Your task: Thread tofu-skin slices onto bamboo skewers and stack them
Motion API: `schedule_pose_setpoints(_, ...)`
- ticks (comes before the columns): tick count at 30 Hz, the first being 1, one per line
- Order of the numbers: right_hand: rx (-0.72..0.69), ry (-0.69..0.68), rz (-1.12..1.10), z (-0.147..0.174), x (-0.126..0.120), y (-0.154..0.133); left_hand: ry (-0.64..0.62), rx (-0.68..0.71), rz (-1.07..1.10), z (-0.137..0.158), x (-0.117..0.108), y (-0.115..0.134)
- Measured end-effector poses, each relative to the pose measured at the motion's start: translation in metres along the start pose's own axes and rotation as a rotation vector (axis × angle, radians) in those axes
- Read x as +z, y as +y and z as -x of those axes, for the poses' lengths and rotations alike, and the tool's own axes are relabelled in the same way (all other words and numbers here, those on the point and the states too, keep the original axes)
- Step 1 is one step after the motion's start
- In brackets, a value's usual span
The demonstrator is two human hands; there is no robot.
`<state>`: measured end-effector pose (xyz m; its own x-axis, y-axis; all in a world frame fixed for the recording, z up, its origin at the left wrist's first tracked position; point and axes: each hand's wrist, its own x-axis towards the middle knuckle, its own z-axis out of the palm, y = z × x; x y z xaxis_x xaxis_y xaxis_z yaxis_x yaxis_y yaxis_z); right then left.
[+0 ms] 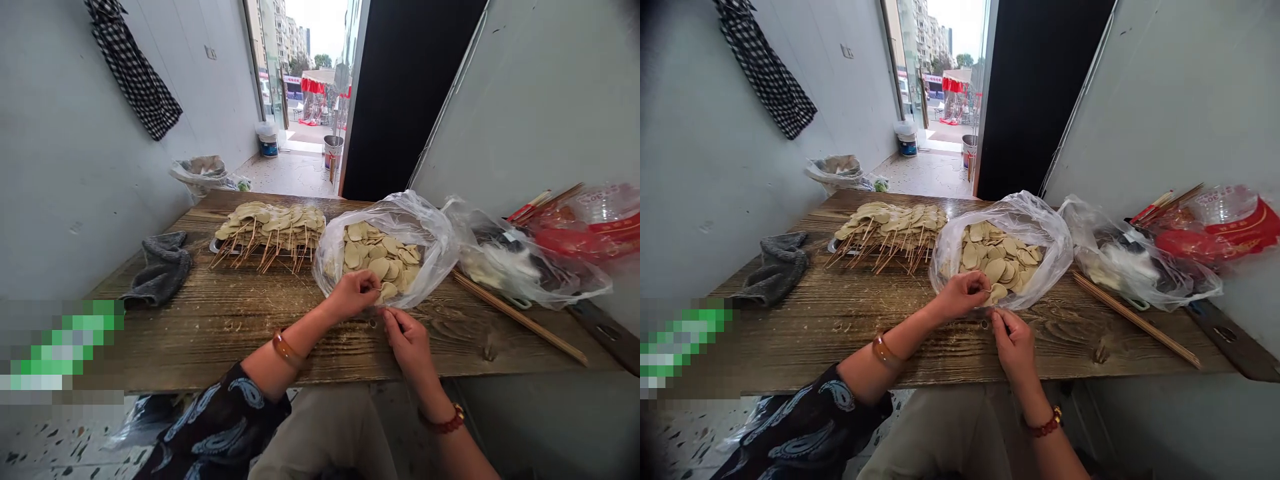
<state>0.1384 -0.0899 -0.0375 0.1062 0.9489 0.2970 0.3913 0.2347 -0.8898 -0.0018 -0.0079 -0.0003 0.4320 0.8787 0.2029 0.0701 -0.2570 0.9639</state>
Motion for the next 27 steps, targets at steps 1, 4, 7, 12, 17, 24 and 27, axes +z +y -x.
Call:
schedule_pose_setpoints(1,0.003,0.008,-0.008,0.001,0.0,0.001,-0.011,-0.011,0.029,0.001,0.001,0.0)
schedule_pose_setpoints(4,0.024,0.017,-0.024,0.002,-0.001,0.003,-0.008,-0.085,0.146,0.002,0.002,0.002)
schedule_pose_setpoints(7,0.025,-0.001,-0.024,0.001,-0.001,0.003,-0.049,-0.171,0.218,0.003,0.001,0.007)
schedule_pose_setpoints(12,0.019,-0.008,-0.031,-0.001,0.0,-0.001,0.002,-0.219,0.309,0.002,-0.004,0.009)
schedule_pose_setpoints(17,0.042,0.0,-0.076,0.0,0.001,-0.001,0.121,-0.198,0.398,-0.004,-0.013,0.0)
schedule_pose_setpoints(24,0.028,0.017,-0.044,-0.001,-0.001,-0.001,0.053,-0.208,0.328,-0.003,-0.006,0.002)
schedule_pose_setpoints(27,0.033,0.038,-0.043,-0.001,-0.001,-0.001,-0.004,-0.226,0.264,0.0,0.001,0.004)
